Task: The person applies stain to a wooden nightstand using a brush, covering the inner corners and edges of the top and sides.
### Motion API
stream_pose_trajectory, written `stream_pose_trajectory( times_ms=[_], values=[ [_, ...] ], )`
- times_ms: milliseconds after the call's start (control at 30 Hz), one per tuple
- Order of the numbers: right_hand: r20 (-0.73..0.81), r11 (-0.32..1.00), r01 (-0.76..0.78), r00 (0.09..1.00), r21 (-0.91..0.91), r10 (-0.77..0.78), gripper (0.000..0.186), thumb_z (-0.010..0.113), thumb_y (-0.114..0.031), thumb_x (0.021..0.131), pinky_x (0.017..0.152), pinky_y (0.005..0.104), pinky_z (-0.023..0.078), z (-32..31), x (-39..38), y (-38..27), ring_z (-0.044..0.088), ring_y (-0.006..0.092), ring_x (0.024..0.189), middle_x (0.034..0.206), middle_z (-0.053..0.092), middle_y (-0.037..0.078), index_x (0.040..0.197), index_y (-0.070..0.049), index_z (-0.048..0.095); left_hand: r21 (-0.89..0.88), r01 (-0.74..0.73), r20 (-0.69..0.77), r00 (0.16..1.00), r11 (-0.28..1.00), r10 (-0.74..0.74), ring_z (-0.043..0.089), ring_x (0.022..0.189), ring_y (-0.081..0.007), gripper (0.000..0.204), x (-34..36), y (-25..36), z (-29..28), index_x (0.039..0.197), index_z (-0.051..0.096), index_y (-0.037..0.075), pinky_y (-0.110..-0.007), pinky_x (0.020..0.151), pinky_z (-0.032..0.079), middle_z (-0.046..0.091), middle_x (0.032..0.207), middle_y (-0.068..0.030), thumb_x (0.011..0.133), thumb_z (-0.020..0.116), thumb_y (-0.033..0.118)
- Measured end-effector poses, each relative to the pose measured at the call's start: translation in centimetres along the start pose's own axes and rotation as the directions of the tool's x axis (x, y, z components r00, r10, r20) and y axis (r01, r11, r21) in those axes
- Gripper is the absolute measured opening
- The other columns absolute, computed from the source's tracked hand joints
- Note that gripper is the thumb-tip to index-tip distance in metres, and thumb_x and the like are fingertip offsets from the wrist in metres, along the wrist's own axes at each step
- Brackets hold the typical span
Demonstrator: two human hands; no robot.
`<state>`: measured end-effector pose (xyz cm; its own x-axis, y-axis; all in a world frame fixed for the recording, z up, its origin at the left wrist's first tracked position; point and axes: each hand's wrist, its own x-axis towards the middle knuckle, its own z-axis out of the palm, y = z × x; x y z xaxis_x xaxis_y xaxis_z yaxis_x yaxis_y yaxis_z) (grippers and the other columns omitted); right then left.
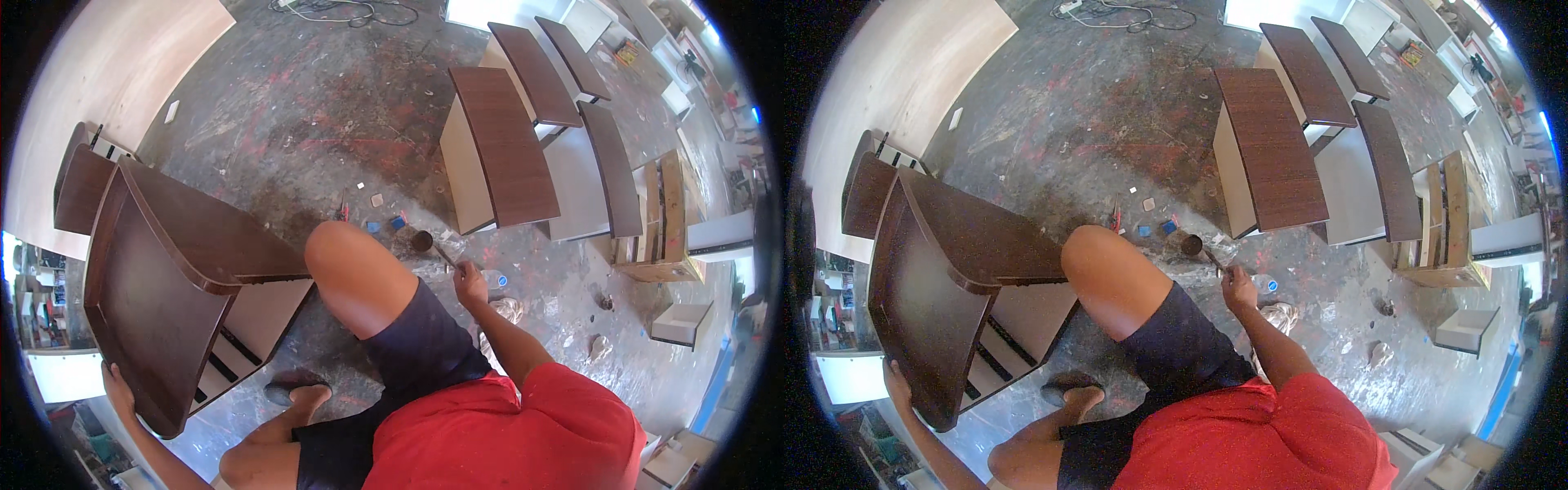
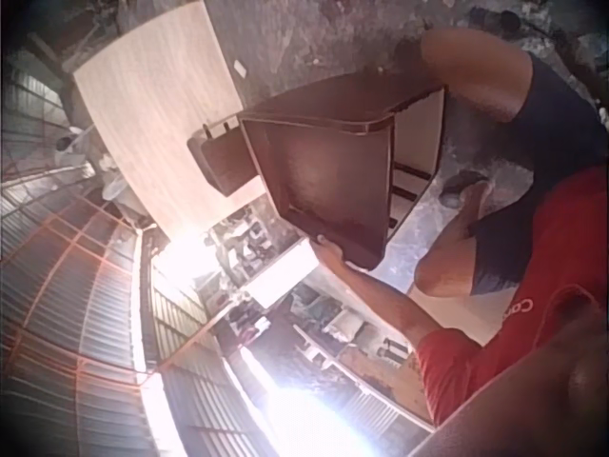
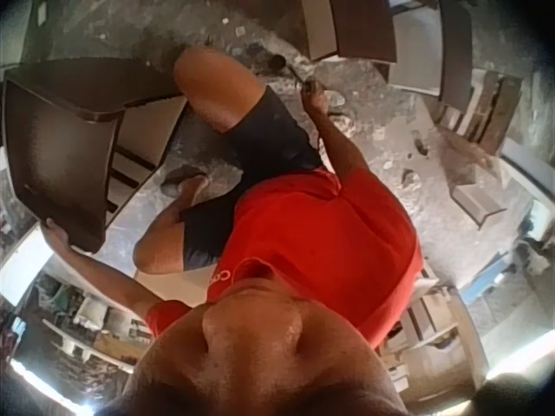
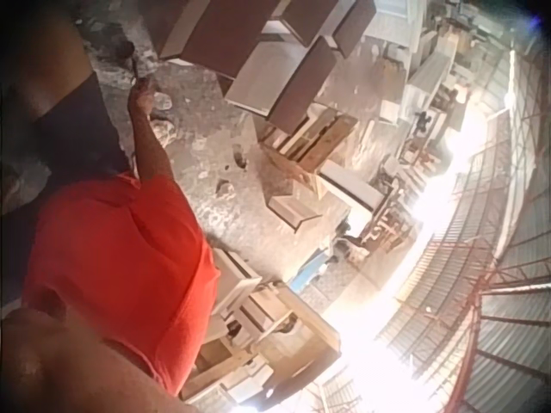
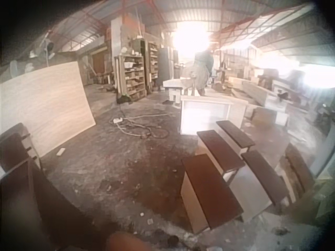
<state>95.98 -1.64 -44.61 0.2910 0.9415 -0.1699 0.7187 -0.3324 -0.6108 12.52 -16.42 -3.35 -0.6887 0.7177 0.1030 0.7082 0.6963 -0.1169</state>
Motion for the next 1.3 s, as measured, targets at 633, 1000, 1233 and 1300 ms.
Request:
stream_pose_trajectory(
  times_ms=[633,1000,1233,1300],
  values=[
    [0.009,0.999,-0.028,1.0,-0.017,0.028,0.03,0.061,-0.031,0.096,0.09,0.0549,0.053,0.8,1.4,-0.9,0.065,0.0454,0.106,0.115,0.067,0.021,0.12,-0.014,0.065,0.006,-0.154,-0.144,0.978,0.988,0.153,0.057,0.132,-0.0436,0.057,6.0,-5.1,0.3,0.146,0.052,-0.008,-0.046,0.111,0.044,0.059,0.142,-0.0287,0.111,0.046,0.037],
    [0.063,0.991,-0.116,0.991,-0.069,0.12,0.029,0.065,-0.025,0.095,0.089,0.0555,0.053,0.1,1.5,-2.6,0.064,0.0459,0.107,0.121,0.061,0.02,0.122,-0.018,0.058,-0.113,-0.167,-0.092,0.983,0.979,0.157,0.06,0.128,-0.0426,0.058,6.8,-4.9,0.0,0.145,0.053,-0.008,-0.046,0.11,0.045,0.061,0.14,-0.0289,0.111,0.048,0.038],
    [0.052,0.982,-0.147,0.987,-0.118,0.154,0.026,0.063,-0.023,0.096,0.09,0.0564,0.052,1.1,1.3,-0.7,0.064,0.0449,0.107,0.119,0.062,0.019,0.122,-0.018,0.059,-0.036,-0.235,-0.166,0.96,0.971,0.226,0.062,0.126,-0.0405,0.056,7.8,-5.4,0.4,0.145,0.053,-0.009,-0.045,0.107,0.047,0.063,0.138,-0.0281,0.111,0.048,0.036],
    [0.018,0.966,-0.231,0.972,-0.115,0.235,0.026,0.06,-0.025,0.098,0.091,0.0567,0.051,1.0,1.1,-1.2,0.063,0.0457,0.109,0.121,0.061,0.019,0.123,-0.017,0.059,-0.079,-0.235,-0.145,0.964,0.969,0.222,0.062,0.126,-0.0405,0.055,7.7,-5.8,0.2,0.144,0.054,-0.008,-0.045,0.107,0.047,0.064,0.137,-0.0279,0.111,0.048,0.035]
  ],
)
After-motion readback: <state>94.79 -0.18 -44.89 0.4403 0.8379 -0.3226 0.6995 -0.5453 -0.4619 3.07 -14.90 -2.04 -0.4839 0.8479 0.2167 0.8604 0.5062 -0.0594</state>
